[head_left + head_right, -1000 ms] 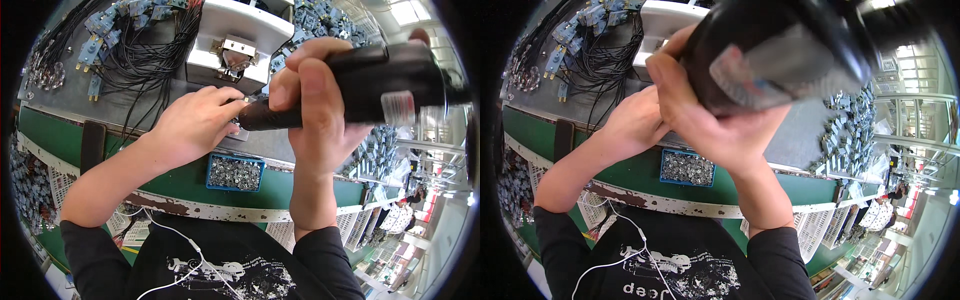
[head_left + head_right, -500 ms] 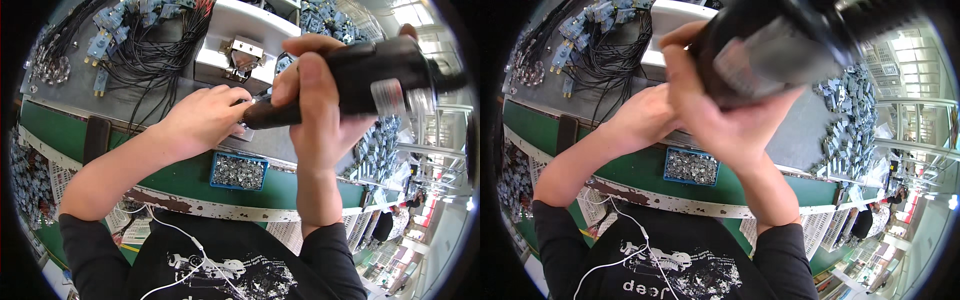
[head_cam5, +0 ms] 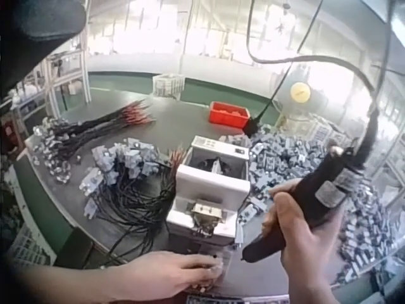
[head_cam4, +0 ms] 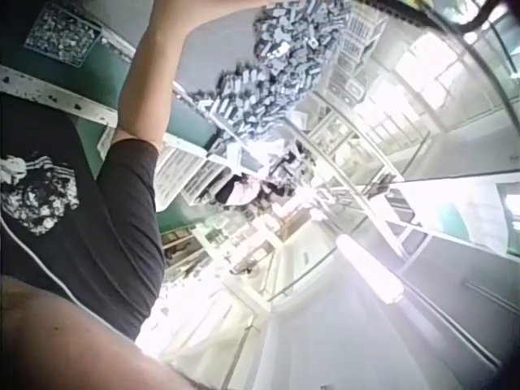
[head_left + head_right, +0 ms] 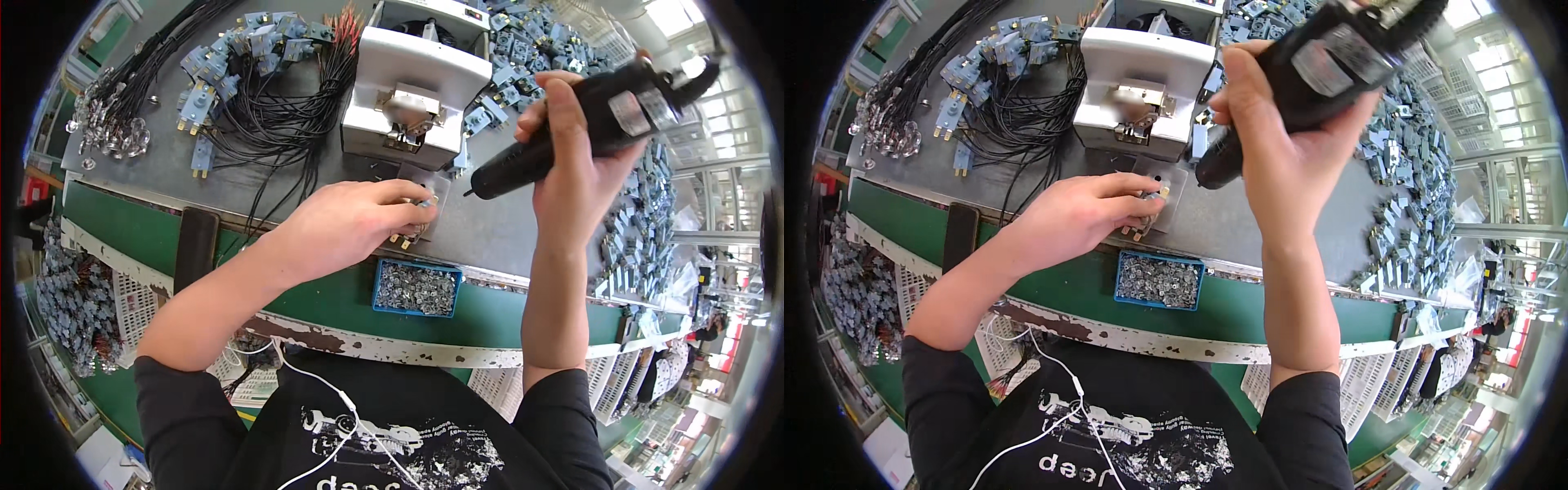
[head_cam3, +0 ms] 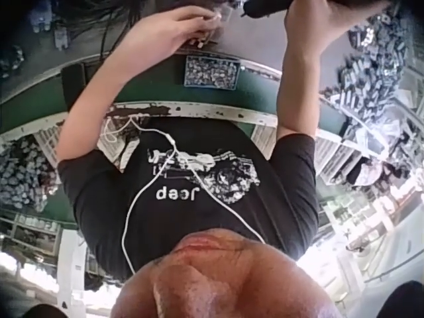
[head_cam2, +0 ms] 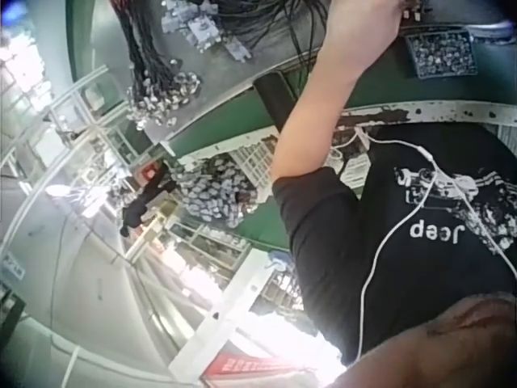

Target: Assembling electronic parts and components using an electric screwdriver at a factory workstation.

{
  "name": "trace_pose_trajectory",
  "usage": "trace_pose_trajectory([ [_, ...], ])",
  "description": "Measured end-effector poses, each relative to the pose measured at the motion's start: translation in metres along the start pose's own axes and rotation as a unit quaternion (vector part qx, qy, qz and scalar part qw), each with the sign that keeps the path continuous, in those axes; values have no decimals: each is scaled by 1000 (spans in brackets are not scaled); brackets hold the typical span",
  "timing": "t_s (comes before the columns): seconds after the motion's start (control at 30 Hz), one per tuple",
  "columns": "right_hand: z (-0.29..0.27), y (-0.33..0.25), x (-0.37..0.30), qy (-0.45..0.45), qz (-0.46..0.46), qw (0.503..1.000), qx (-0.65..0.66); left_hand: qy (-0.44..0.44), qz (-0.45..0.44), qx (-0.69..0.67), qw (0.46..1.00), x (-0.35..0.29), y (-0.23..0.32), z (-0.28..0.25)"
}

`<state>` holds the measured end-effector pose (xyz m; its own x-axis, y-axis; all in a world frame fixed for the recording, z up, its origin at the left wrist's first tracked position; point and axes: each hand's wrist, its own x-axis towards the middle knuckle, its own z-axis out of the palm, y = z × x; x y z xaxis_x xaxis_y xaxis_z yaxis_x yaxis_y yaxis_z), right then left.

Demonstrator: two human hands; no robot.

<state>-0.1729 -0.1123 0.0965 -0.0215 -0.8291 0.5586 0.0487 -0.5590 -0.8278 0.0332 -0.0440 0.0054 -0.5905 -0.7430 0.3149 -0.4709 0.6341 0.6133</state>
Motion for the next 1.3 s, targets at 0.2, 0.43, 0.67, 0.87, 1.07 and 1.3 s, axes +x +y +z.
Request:
trace_pose_trajectory([
  [0.2,-1,16,5,-5,-17,1000,-4,-17,0,61,998,10,7,-9],
  [0.43,-6,39,24,-121,-236,922,282,-26,-17,37,999,10,7,-11],
  [0.67,-54,23,-6,61,-303,951,-18,369,-149,225,889,-7,-41,-96],
  [0.87,-60,94,-46,-260,-47,855,-446,328,-73,273,901,-13,-33,-135],
  [1.07,-48,80,-49,-276,52,816,-506,-221,-327,249,885,-76,34,-74],
  [1.3,-57,72,-53,-247,154,831,-474,-175,-219,346,895,-101,13,-47],
])
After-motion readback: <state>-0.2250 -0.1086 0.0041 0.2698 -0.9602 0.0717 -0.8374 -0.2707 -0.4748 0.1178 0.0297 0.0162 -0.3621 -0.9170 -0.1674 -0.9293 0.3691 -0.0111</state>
